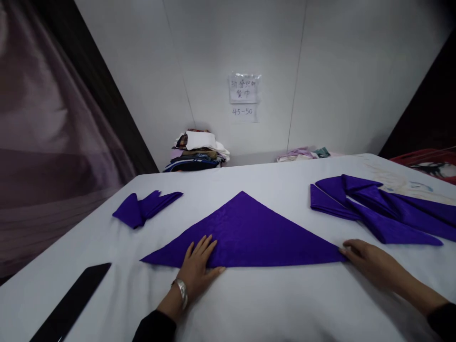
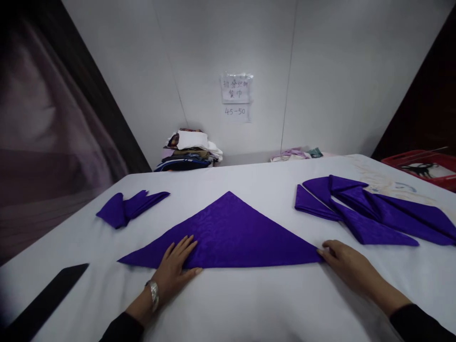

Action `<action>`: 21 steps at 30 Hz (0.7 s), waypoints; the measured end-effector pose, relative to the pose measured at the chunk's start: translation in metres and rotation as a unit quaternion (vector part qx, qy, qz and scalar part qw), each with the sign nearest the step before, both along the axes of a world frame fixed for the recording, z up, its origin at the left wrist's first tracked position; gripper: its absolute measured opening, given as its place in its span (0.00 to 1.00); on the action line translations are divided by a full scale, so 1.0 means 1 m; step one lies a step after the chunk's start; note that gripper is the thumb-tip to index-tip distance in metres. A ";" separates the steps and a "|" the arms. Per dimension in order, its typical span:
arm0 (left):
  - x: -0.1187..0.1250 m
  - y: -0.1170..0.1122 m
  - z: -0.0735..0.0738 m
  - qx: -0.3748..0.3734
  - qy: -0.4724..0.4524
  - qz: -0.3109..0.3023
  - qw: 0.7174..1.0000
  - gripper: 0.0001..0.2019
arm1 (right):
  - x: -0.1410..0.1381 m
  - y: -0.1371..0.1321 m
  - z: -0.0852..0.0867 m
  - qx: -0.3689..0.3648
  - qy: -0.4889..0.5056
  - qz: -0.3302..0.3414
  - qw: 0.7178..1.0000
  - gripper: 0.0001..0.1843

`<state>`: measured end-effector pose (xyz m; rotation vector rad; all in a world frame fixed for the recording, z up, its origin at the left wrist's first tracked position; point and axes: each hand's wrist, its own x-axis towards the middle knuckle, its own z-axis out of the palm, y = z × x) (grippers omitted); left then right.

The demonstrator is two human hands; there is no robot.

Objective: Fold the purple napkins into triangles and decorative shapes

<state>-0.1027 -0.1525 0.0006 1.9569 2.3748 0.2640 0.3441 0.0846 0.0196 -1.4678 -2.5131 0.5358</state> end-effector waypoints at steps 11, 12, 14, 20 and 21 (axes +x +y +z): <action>-0.001 -0.002 0.002 0.010 0.006 -0.013 1.000 0.34 | -0.003 0.003 -0.011 -0.038 -0.039 0.031 0.998 0.20; 0.000 -0.002 0.002 0.008 0.007 -0.013 1.000 0.34 | -0.002 0.004 -0.011 -0.029 -0.032 0.031 0.999 0.20; 0.002 -0.002 0.004 0.003 0.008 -0.017 1.000 0.34 | 0.004 0.008 -0.013 -0.007 -0.031 0.020 0.999 0.20; 0.010 0.013 0.025 -0.078 -0.030 -0.047 0.995 0.33 | 0.025 0.028 -0.018 0.027 -0.081 0.001 0.996 0.18; 0.010 0.019 0.031 -0.087 -0.037 -0.040 0.995 0.33 | 0.023 0.031 -0.016 0.055 -0.071 0.004 0.996 0.17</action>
